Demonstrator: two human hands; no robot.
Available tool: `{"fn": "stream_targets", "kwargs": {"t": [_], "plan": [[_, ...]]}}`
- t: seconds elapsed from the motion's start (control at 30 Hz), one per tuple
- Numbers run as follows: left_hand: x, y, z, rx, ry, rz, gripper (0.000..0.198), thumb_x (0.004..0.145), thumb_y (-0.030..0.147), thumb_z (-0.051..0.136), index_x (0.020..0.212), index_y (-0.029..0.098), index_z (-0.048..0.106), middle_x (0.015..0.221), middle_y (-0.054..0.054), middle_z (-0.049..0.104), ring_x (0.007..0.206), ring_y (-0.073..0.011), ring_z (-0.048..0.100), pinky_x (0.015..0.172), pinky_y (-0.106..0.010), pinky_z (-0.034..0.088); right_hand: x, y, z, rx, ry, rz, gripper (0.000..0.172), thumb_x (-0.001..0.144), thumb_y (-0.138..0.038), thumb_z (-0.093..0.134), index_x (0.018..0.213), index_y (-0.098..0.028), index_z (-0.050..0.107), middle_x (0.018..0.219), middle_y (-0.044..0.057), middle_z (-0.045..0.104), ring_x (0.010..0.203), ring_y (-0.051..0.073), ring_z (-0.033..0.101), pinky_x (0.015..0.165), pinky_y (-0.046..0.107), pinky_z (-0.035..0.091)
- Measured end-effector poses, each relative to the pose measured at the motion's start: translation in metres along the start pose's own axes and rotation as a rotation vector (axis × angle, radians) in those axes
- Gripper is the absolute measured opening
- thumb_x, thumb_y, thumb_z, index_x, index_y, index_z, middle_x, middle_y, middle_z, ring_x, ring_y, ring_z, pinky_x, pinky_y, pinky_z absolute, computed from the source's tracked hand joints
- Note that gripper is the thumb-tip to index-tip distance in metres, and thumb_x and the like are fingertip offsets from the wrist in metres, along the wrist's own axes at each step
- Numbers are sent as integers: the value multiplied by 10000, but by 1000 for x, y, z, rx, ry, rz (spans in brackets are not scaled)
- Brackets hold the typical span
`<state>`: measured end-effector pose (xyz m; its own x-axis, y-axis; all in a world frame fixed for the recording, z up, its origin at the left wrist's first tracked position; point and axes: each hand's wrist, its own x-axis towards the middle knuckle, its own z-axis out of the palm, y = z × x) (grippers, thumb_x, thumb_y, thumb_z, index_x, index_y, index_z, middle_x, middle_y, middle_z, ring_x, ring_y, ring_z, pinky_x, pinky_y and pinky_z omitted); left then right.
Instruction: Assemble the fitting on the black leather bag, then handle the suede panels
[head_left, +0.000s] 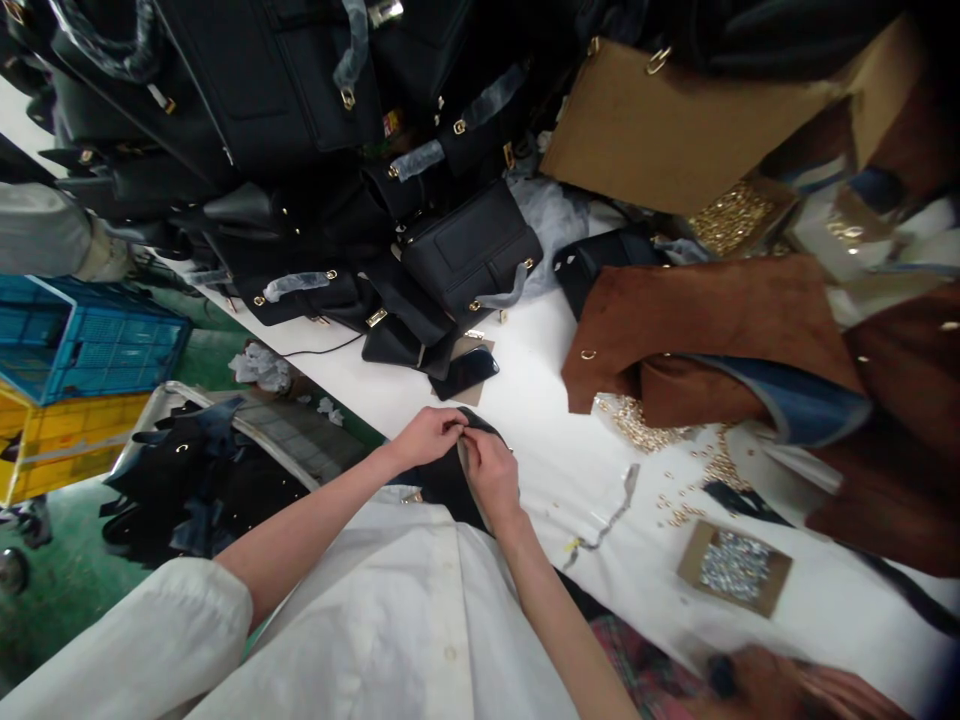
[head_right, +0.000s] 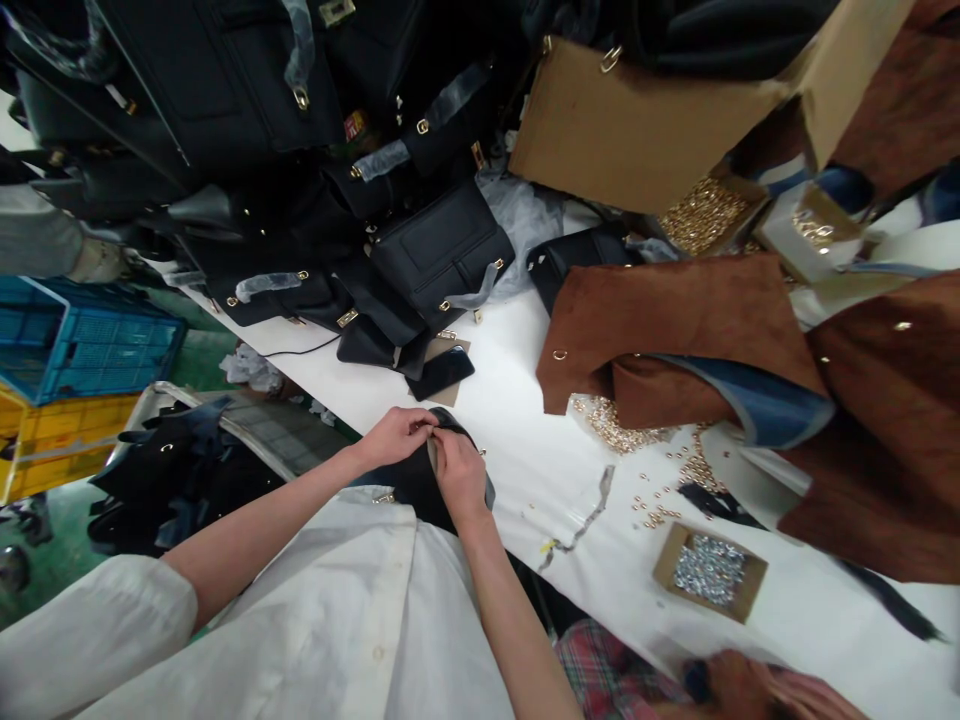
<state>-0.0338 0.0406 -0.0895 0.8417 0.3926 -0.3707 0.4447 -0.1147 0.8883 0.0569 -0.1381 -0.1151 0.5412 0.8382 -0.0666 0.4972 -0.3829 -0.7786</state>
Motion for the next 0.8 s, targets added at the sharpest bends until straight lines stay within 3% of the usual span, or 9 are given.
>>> {"fn": "stream_targets", "kwargs": {"t": [0.43,0.7,0.8], "plan": [[21,5,-2,119,-72,34,207,960,183,616,971,195,822,910,-25,814,812,-172,715,755,-270,503,7,-8,-4,-113,26,119,273,1115,-361,518,1261,-213,695,1075,110,775,985,261,734,898,388,575],[25,-9,1,65,-75,6,206,947,183,625,962,177,831,916,-30,819,837,-182,730,782,-272,533,14,-4,-14,-161,-136,39,290,1144,-310,411,1142,-239,692,973,78,722,908,238,670,808,346,483],[27,-9,2,52,-78,4,222,927,162,623,970,182,840,909,-24,821,836,-180,734,785,-272,532,15,-4,-18,-127,-167,56,245,1116,-232,429,1168,-244,668,1034,81,722,964,244,669,824,345,479]]}}
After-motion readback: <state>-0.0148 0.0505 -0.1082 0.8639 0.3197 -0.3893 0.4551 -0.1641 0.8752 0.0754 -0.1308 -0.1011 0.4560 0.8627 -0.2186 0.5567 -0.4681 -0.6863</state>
